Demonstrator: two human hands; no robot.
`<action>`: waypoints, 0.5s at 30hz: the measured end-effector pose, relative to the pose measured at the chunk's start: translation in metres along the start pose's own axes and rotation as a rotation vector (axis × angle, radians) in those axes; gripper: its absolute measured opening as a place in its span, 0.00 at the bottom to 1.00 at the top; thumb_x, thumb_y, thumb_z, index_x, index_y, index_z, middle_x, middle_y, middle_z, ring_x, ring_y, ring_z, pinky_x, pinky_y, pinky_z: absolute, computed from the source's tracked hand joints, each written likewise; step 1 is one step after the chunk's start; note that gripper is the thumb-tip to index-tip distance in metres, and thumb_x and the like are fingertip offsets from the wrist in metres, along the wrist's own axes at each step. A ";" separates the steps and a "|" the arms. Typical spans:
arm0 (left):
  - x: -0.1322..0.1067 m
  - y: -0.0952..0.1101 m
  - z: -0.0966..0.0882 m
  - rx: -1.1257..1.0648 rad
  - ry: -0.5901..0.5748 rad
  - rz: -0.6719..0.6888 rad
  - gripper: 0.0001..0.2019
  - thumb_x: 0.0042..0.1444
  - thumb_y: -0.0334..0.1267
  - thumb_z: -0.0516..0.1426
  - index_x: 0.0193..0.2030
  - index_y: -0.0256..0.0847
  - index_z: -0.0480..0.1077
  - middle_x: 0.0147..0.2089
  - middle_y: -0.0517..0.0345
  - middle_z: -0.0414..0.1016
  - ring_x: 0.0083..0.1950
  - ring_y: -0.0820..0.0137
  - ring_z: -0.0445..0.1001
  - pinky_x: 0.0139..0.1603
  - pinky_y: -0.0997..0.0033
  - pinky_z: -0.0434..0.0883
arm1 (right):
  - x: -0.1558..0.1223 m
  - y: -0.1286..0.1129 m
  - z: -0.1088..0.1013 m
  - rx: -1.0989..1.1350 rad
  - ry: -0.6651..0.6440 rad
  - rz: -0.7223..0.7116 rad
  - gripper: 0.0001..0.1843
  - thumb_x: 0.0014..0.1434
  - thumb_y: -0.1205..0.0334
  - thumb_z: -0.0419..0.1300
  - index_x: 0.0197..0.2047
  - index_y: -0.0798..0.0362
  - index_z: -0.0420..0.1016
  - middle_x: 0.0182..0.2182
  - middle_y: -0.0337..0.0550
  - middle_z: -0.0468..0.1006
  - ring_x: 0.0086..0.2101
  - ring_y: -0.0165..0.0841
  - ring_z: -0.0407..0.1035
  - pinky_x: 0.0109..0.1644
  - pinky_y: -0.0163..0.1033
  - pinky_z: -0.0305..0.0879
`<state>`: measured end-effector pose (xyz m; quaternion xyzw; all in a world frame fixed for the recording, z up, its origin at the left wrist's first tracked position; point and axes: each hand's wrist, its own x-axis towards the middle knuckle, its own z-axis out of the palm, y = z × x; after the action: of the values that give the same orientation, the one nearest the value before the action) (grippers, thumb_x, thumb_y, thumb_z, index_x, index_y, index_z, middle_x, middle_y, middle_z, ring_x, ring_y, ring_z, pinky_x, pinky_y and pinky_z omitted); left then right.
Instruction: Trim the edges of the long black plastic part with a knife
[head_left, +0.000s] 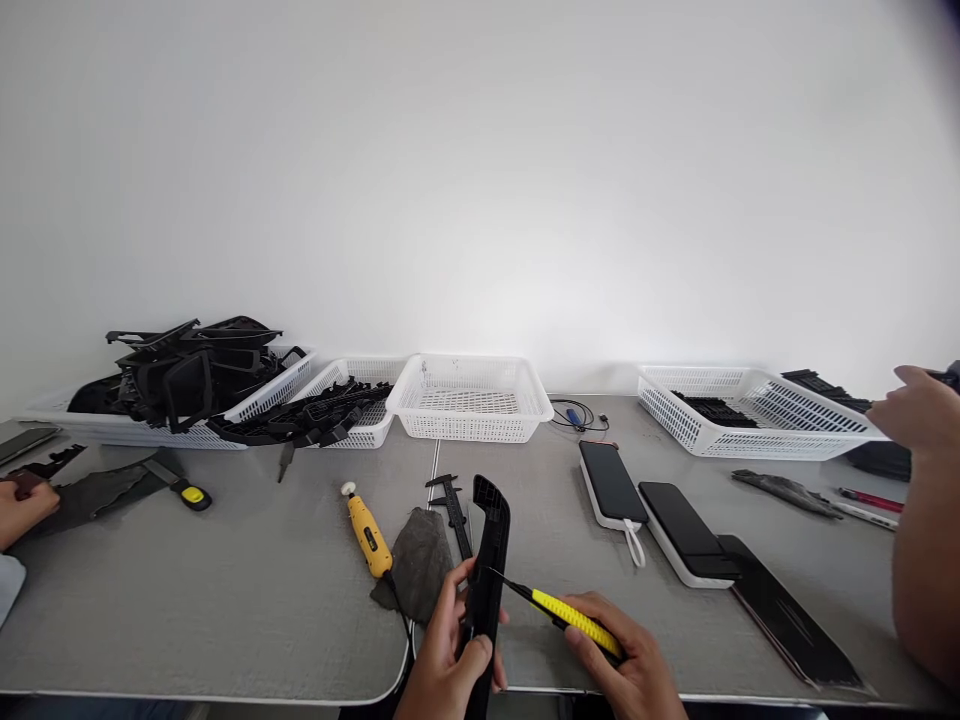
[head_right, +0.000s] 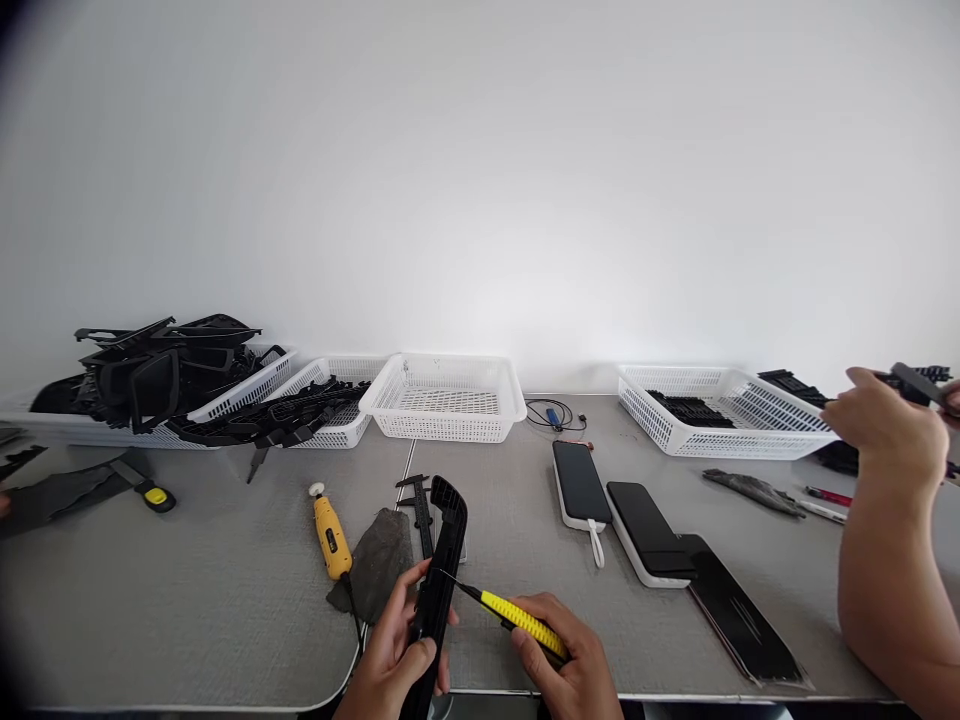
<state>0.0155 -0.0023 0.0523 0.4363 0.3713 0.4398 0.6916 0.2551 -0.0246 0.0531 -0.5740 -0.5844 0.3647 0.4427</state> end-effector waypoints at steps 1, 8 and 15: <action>0.000 -0.001 0.001 0.000 0.019 0.004 0.28 0.65 0.47 0.61 0.68 0.49 0.58 0.48 0.54 0.76 0.27 0.74 0.76 0.32 0.69 0.73 | 0.000 0.000 0.000 0.004 0.013 -0.001 0.24 0.64 0.40 0.63 0.46 0.51 0.86 0.42 0.50 0.85 0.42 0.44 0.79 0.46 0.38 0.76; 0.000 -0.001 0.008 0.063 0.090 -0.018 0.28 0.63 0.65 0.59 0.57 0.47 0.62 0.36 0.63 0.74 0.21 0.75 0.73 0.23 0.73 0.70 | 0.000 0.001 -0.001 0.001 0.031 0.001 0.23 0.63 0.40 0.64 0.46 0.50 0.87 0.41 0.48 0.85 0.42 0.43 0.80 0.44 0.36 0.76; -0.001 0.004 0.010 0.046 0.104 -0.003 0.37 0.61 0.64 0.62 0.70 0.48 0.58 0.39 0.58 0.78 0.23 0.72 0.76 0.25 0.70 0.75 | -0.002 0.001 0.000 0.001 0.066 -0.008 0.23 0.63 0.41 0.64 0.48 0.50 0.86 0.41 0.48 0.85 0.41 0.42 0.80 0.43 0.36 0.77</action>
<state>0.0232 -0.0056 0.0596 0.4279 0.4173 0.4524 0.6618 0.2555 -0.0261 0.0517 -0.5830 -0.5716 0.3441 0.4636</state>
